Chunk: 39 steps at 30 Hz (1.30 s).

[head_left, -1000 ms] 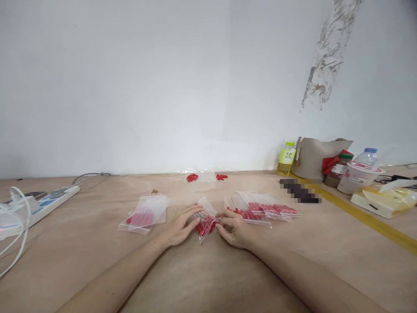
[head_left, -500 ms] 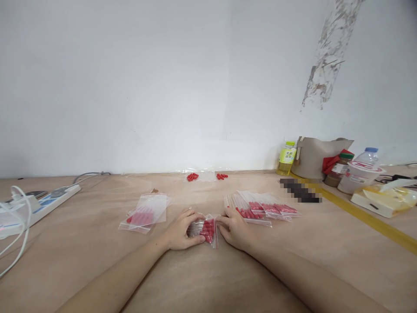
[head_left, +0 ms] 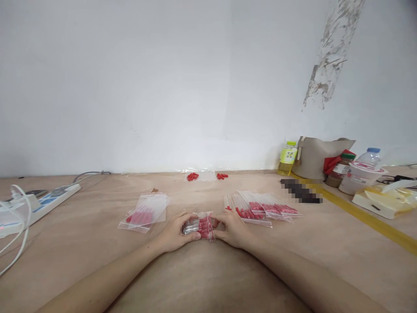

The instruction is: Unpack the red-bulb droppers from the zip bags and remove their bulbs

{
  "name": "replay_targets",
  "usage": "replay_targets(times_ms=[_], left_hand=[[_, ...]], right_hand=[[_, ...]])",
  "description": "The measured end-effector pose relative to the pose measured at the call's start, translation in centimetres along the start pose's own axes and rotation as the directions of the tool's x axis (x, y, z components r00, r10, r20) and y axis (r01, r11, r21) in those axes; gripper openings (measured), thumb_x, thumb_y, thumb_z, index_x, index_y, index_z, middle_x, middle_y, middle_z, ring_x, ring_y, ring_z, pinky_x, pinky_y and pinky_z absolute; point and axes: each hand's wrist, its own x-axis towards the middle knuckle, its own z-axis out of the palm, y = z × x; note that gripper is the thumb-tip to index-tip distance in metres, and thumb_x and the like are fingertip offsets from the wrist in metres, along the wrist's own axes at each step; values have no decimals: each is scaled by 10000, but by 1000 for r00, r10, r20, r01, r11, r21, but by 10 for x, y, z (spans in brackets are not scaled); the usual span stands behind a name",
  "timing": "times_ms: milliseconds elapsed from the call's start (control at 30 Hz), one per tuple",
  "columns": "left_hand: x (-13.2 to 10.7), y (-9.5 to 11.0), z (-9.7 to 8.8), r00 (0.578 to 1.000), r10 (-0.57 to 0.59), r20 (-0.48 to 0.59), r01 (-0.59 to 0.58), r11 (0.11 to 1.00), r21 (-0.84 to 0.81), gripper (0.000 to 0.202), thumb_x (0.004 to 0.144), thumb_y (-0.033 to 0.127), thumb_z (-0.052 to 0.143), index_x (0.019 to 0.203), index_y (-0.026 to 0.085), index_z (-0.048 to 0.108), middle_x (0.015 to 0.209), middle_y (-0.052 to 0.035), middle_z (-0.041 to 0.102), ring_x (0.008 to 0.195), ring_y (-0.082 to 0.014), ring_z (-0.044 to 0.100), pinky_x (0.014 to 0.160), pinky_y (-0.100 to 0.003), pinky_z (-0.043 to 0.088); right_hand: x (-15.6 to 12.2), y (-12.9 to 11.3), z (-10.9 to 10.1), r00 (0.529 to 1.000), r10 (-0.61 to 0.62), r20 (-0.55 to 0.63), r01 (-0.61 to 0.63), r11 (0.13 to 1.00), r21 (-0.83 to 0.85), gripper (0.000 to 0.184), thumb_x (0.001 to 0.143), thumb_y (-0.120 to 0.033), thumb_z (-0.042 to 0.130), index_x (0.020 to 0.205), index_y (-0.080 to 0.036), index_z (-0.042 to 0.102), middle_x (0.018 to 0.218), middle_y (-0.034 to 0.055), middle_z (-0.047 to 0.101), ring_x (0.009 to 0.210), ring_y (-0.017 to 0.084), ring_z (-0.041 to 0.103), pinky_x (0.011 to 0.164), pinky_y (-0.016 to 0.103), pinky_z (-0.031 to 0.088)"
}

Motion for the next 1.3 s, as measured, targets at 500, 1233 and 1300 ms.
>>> replay_targets(times_ms=[500,1233,1300], left_hand=[[-5,3,-4,1000,11,4,-11,999,41,415,712,480,581,1045,232,565,957,-23,593,801,-163,557,690,-246,439],[-6,10,-8,996,0,90,-1,1000,6,405,720,456,591,1045,215,565,1016,-22,622,905,-184,562,777,-266,428],[-6,9,-8,996,9,91,-9,1000,-1,414,717,462,593,1050,218,565,1012,-21,623,898,-182,563,765,-264,430]], right_hand=[[5,-8,23,931,361,59,-351,836,422,384,571,-191,708,927,-167,565,862,45,660,717,170,611,582,263,472],[3,2,20,944,123,306,-313,620,719,300,657,-287,673,900,-175,538,752,-20,569,608,80,505,545,186,387],[3,2,18,946,121,302,-308,630,713,297,683,-305,646,929,-174,542,763,-15,568,596,78,500,536,187,384]])
